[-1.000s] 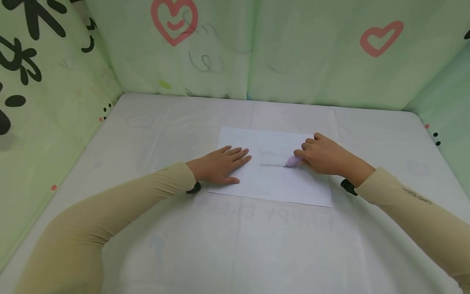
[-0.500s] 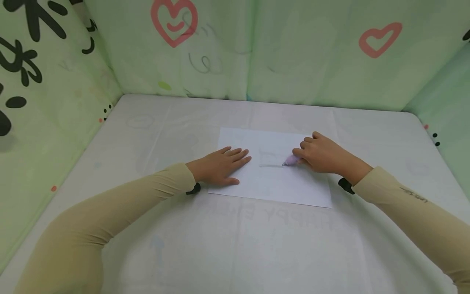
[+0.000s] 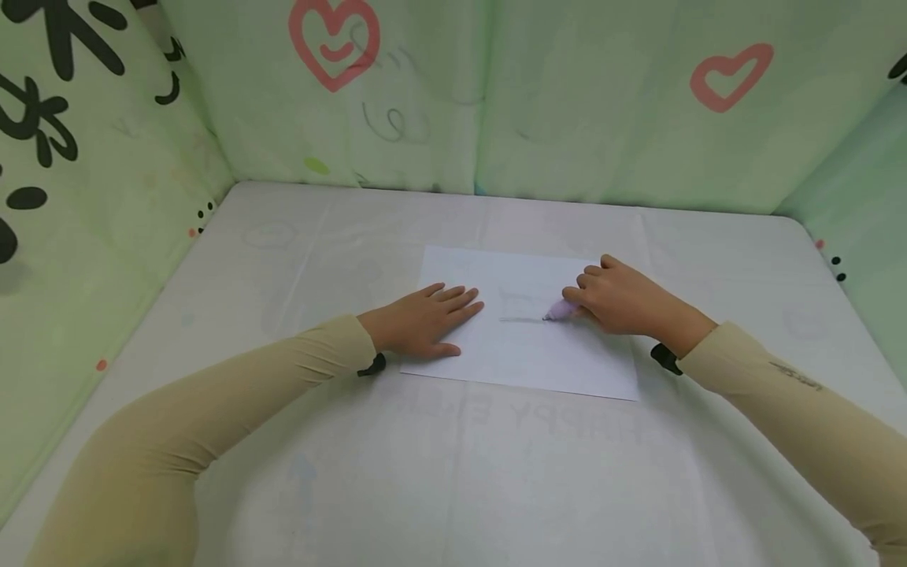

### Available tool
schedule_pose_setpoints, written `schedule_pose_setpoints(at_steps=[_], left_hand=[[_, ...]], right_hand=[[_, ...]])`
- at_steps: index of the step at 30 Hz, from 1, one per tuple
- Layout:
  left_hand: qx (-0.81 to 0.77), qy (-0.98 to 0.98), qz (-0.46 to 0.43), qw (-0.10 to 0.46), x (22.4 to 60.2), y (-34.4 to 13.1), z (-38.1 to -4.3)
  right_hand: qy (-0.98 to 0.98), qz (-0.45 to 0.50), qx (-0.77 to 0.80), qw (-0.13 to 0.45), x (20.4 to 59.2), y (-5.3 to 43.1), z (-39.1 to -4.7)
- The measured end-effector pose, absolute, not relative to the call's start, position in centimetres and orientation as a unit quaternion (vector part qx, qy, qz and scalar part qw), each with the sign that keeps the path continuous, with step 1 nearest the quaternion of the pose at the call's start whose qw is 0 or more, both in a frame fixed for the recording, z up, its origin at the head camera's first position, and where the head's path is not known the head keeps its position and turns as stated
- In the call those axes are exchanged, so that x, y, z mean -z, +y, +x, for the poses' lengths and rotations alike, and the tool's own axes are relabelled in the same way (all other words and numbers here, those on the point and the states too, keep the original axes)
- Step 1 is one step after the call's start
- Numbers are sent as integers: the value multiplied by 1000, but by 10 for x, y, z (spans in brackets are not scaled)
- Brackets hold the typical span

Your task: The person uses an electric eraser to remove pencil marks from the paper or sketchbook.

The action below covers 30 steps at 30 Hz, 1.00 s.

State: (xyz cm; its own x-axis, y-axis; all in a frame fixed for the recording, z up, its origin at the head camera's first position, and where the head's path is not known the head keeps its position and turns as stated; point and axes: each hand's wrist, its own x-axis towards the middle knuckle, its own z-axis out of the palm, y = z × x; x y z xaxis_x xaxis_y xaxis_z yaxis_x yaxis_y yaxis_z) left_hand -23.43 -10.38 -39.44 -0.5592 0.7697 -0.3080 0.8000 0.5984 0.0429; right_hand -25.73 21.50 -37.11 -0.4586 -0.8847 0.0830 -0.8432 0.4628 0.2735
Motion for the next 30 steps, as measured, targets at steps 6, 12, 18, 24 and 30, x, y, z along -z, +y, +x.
schedule_pose_setpoints(at_steps=[6, 12, 18, 24, 30], left_hand=[[58, 882, 441, 153, 398, -104, -235], [57, 884, 438, 154, 401, -105, -236], [51, 882, 443, 155, 402, -105, -236], [54, 881, 445, 149, 402, -104, -235], [57, 881, 444, 150, 397, -103, -235]], right_hand=[[-855, 500, 106, 90, 374, 214, -258], [-851, 505, 109, 92, 374, 216, -255], [-853, 502, 109, 95, 374, 214, -258], [-852, 504, 110, 92, 371, 215, -256], [-846, 512, 111, 99, 369, 217, -254]])
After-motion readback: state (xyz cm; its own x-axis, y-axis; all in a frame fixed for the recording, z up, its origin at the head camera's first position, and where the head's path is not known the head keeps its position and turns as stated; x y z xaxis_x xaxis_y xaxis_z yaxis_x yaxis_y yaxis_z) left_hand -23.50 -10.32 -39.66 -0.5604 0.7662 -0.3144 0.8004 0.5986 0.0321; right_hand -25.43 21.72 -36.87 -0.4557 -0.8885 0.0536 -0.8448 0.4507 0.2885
